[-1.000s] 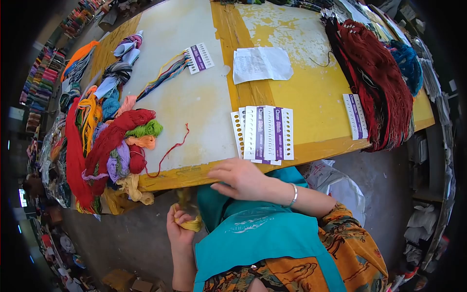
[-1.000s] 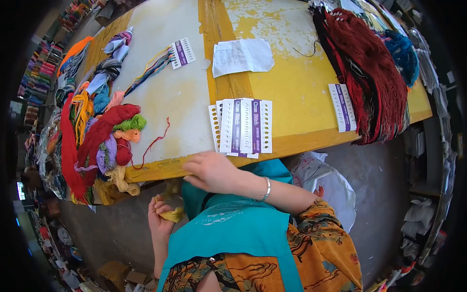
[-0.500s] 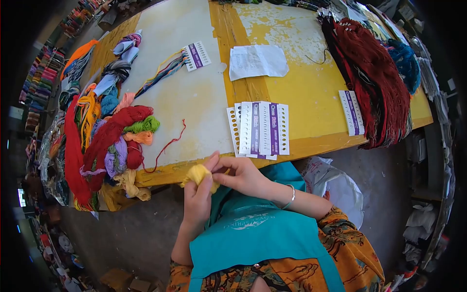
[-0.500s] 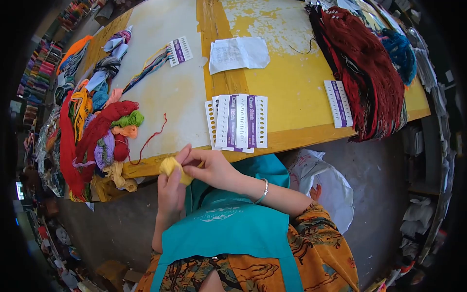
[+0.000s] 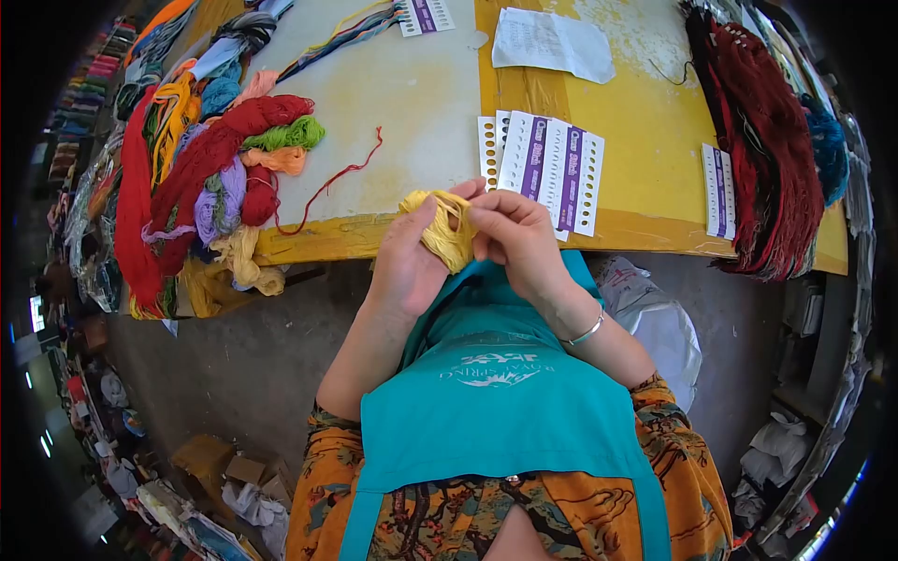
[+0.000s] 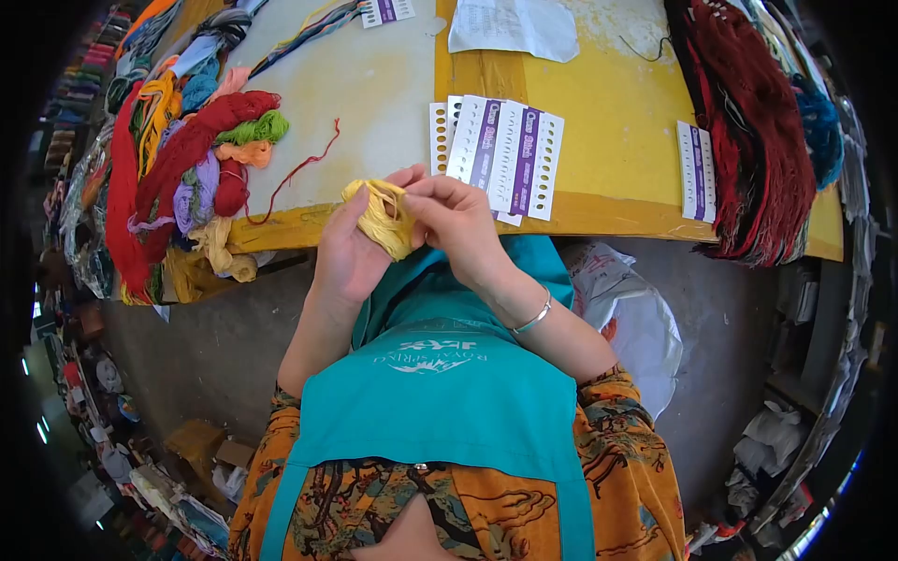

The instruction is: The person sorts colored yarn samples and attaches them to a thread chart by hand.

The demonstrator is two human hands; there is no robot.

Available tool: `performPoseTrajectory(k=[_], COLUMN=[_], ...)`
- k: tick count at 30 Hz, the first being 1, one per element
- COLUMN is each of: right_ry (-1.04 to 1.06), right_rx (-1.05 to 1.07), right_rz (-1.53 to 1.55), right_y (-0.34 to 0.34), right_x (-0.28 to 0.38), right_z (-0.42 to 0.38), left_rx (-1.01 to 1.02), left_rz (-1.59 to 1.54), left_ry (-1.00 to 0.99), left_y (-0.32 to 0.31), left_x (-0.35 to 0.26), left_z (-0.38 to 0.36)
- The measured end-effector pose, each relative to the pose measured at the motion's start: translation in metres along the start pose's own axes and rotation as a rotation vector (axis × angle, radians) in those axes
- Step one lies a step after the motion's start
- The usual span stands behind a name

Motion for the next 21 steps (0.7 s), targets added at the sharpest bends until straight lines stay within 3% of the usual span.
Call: performPoseTrajectory(k=[4, 12, 16, 21], right_ry=[0.002, 0.149, 0.17, -0.042], right_rx=[-0.053, -0.028, -0.075, -0.062], right_rz=[0.12, -0.173, -0.134, 0.174], right_y=[0.008, -0.002, 0.003, 0.005], right_x=[-0.001, 0.008, 0.005, -0.005], right_z=[0.002, -0.002, 0.0, 0.002], left_rx=[-0.015, -0.176, -0.2, -0.147], left_rz=[-0.061, 0.285, 0.346, 0.308], left_ry=[-0.012, -0.187, -0.228, -0.165], left_y=[0.003, 0.014, 0.011, 0.011], left_x=[-0.003, -0.006, -0.009, -0.009], left_z=[-0.002, -0.004, -0.005, -0.005])
Point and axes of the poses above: each hand's wrist, its own z-axis towards the middle knuckle, its own y-axis out of the back of the hand, x = y × z, the point moved 6 cm from there along z, towards the middle knuckle
